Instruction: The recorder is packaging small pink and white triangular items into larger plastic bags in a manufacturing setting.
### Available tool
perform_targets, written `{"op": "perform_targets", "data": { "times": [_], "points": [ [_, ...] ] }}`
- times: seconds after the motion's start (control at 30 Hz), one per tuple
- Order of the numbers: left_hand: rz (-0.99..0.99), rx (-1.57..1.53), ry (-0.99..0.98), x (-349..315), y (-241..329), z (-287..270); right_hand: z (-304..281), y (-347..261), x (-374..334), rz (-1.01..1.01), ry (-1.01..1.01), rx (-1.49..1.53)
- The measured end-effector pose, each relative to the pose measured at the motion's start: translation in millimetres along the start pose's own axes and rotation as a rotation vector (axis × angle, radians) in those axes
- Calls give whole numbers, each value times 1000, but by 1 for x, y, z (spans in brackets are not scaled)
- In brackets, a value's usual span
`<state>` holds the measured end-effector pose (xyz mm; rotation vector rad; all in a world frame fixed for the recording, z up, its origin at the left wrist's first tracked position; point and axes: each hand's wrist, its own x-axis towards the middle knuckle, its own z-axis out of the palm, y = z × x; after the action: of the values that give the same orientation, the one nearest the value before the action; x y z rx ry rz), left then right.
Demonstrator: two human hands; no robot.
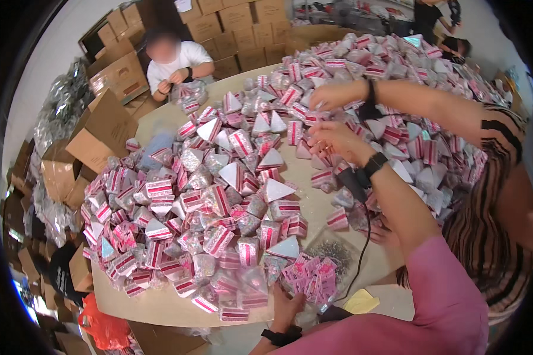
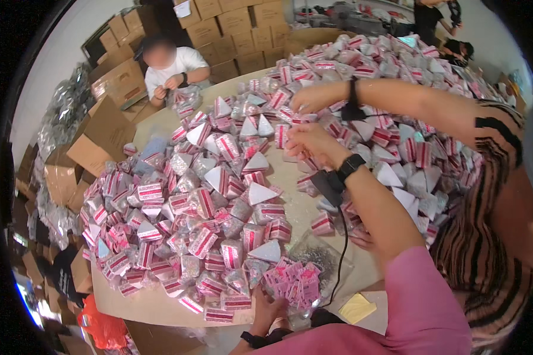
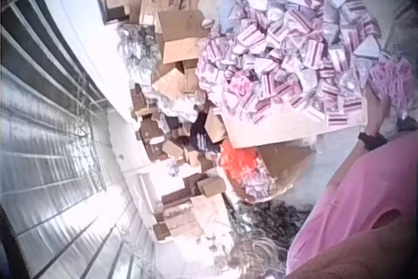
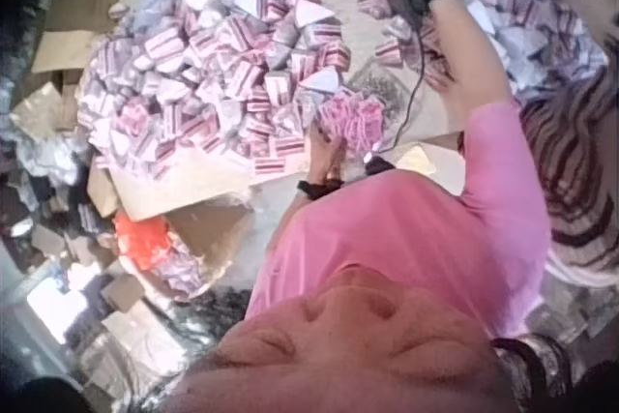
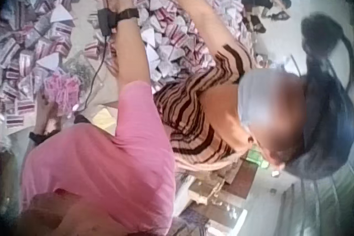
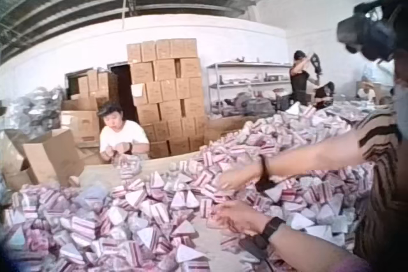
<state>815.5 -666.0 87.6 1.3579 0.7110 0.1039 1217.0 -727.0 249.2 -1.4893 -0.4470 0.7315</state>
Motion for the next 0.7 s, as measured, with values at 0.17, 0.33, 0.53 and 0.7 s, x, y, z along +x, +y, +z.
{"op": "perform_targets", "data": {
  "times": [0.17,0.33,0.53,0.7],
  "points": [
    [119,-3,-72,13,-41,-3,5,-14,-115,-97,76,163],
    [241,233,-74,29,-75,-21,37,45,-213,-25,159,365],
    [109,183,-96,17,-50,-18,37,145,-294,270,440,129],
    [207,151,-65,11,-40,-11,14,258,-282,72,797,-521]
  ]
}}
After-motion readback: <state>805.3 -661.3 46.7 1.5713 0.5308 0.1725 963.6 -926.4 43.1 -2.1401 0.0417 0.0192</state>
